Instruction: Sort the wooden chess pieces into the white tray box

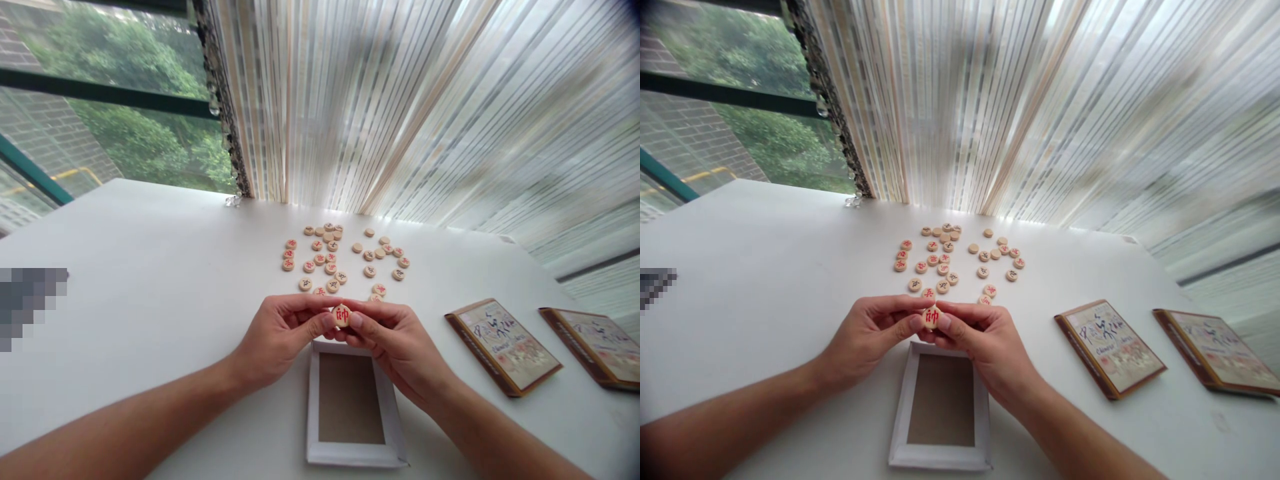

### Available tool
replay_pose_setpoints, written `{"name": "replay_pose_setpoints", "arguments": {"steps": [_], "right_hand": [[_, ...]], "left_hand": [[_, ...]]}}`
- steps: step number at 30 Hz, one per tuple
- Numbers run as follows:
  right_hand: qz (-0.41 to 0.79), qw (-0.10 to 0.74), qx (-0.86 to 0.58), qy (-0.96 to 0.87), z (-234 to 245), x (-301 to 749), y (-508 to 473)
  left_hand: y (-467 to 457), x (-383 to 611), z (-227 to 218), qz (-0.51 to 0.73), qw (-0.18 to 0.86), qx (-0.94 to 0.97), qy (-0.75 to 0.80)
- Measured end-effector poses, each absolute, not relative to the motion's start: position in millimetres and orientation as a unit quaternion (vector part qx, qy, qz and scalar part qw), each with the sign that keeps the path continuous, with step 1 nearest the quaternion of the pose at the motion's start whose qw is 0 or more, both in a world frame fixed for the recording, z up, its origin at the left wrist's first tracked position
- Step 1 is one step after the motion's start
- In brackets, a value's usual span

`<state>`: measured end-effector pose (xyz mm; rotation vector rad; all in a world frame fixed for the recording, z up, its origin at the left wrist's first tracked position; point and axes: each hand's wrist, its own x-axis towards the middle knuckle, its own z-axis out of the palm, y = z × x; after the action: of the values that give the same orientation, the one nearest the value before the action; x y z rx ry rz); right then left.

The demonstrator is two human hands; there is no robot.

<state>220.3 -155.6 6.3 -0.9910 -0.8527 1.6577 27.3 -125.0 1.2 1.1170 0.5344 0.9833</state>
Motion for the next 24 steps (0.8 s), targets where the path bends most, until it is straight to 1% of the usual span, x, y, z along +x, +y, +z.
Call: {"name": "replay_pose_setpoints", "arguments": {"steps": [10, 15, 19, 24], "right_hand": [[0.681, 0.485, -0.412, -0.362, 3.9, 220.6, -156.4], [0.644, 0.503, -0.425, -0.39, 0.3, 220.6, -156.9], [0.61, 0.512, -0.441, -0.414, 0.4, 219.9, -156.9], [0.609, 0.517, -0.44, -0.41, 4.2, 218.0, -157.6]], "left_hand": [[-127.7, 26.0, 6.4, 0.429, 0.696, 0.519, 0.249], [-130.4, 25.8, 3.2, 0.428, 0.679, 0.534, 0.265], [-131.5, 25.6, 1.7, 0.439, 0.625, 0.579, 0.286], [-130.7, 22.1, -1.4, 0.458, 0.506, 0.668, 0.297]]}}
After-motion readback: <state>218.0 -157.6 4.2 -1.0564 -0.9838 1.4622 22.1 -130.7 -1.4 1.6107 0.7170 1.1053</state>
